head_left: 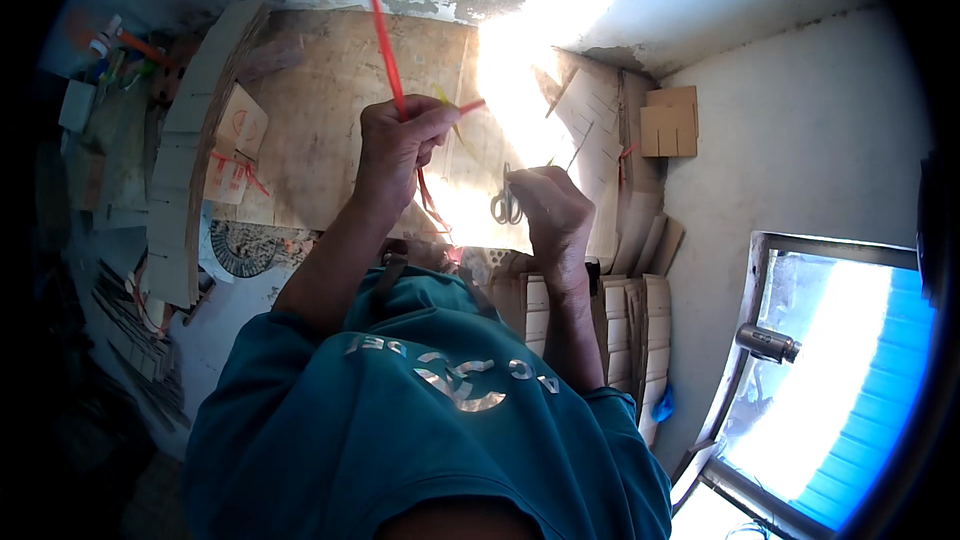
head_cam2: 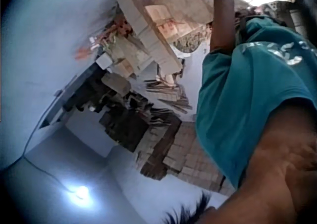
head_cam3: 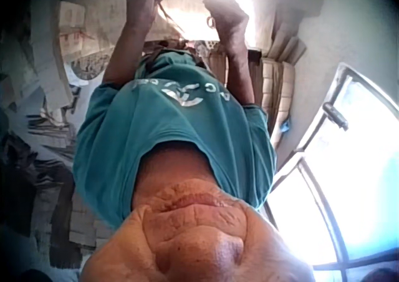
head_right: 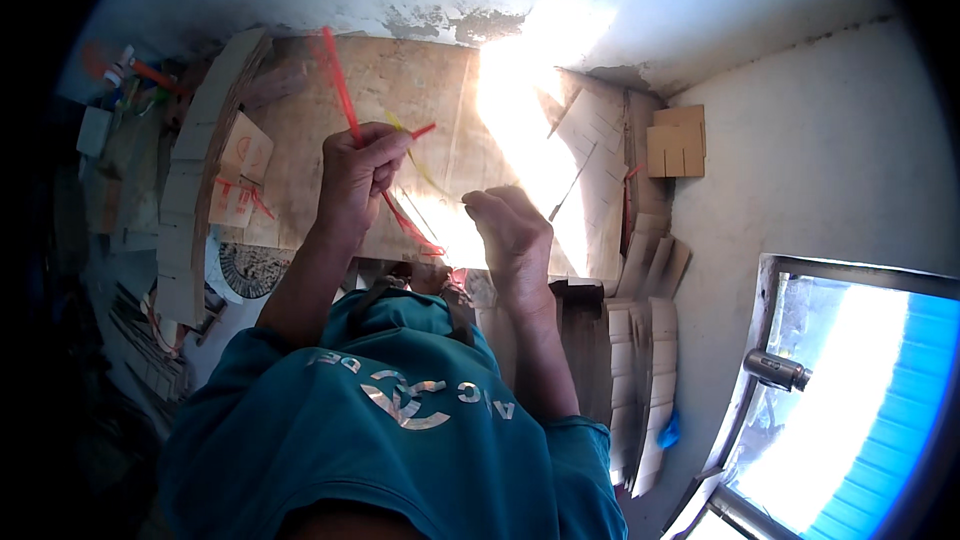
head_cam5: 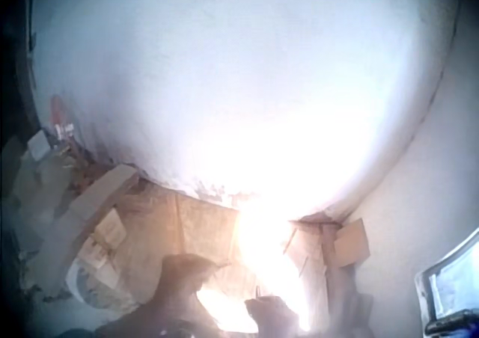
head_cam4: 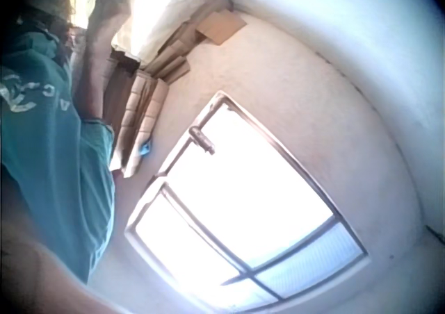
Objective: The person gathers and aligns a stack of thin paper sheets on a workbench, then uses red and yellow plastic ties to secure the bundle. The person adjusts the stack and ties the bundle multiple times to ensure it is held together.
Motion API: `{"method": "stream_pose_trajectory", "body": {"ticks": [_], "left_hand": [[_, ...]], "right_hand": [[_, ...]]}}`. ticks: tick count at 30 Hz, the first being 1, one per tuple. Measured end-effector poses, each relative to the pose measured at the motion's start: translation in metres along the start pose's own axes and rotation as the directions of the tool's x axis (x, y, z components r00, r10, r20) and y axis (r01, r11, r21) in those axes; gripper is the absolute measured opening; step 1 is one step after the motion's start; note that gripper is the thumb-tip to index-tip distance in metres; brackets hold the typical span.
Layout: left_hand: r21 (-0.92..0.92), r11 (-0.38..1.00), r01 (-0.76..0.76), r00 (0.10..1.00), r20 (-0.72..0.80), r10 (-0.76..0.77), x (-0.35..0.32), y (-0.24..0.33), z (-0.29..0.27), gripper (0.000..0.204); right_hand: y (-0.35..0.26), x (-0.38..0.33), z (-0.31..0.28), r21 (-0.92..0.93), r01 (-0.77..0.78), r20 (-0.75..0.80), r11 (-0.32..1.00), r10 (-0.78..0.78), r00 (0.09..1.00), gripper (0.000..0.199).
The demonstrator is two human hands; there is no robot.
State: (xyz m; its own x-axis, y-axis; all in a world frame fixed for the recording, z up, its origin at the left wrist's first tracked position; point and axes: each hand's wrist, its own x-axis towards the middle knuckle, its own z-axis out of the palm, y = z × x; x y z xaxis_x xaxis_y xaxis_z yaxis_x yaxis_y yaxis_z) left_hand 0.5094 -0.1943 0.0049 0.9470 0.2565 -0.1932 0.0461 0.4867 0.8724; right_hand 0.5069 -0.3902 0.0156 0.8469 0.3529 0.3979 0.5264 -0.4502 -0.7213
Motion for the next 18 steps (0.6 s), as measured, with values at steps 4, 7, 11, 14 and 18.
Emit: {"method": "stream_pose_trajectory", "body": {"ticks": [4, 7, 11, 14, 18], "left_hand": [[0.058, 0.996, 0.068, 0.972, 0.222, -0.079, -0.004, -0.006, -0.003, 0.006], [0.026, 0.996, 0.081, 0.94, 0.331, -0.085, -0.008, -0.012, 0.0, 0.009], [0.03, 0.999, 0.043, 0.925, 0.376, -0.051, -0.01, -0.013, -0.001, 0.013], [0.014, 0.999, 0.045, 0.927, 0.371, -0.047, -0.012, -0.011, -0.005, 0.014], [-0.029, 0.999, 0.046, 0.911, 0.411, -0.03, -0.016, -0.003, -0.008, 0.015]], "right_hand": [[-0.014, 0.014, 0.005, 0.098, 0.073, -0.052, 0.993, -0.068, 0.996, 0.021], [-0.014, 0.024, 0.019, 0.041, 0.147, -0.114, 0.988, -0.141, 0.983, 0.021], [-0.018, 0.024, 0.034, 0.122, 0.02, -0.195, 0.992, 0.004, 0.981, 0.016], [-0.018, 0.02, 0.036, -0.069, 0.067, -0.182, 0.995, -0.078, 0.98, 0.012], [-0.025, 0.02, 0.037, -0.106, 0.054, -0.207, 0.993, -0.075, 0.975, 0.013]]}}
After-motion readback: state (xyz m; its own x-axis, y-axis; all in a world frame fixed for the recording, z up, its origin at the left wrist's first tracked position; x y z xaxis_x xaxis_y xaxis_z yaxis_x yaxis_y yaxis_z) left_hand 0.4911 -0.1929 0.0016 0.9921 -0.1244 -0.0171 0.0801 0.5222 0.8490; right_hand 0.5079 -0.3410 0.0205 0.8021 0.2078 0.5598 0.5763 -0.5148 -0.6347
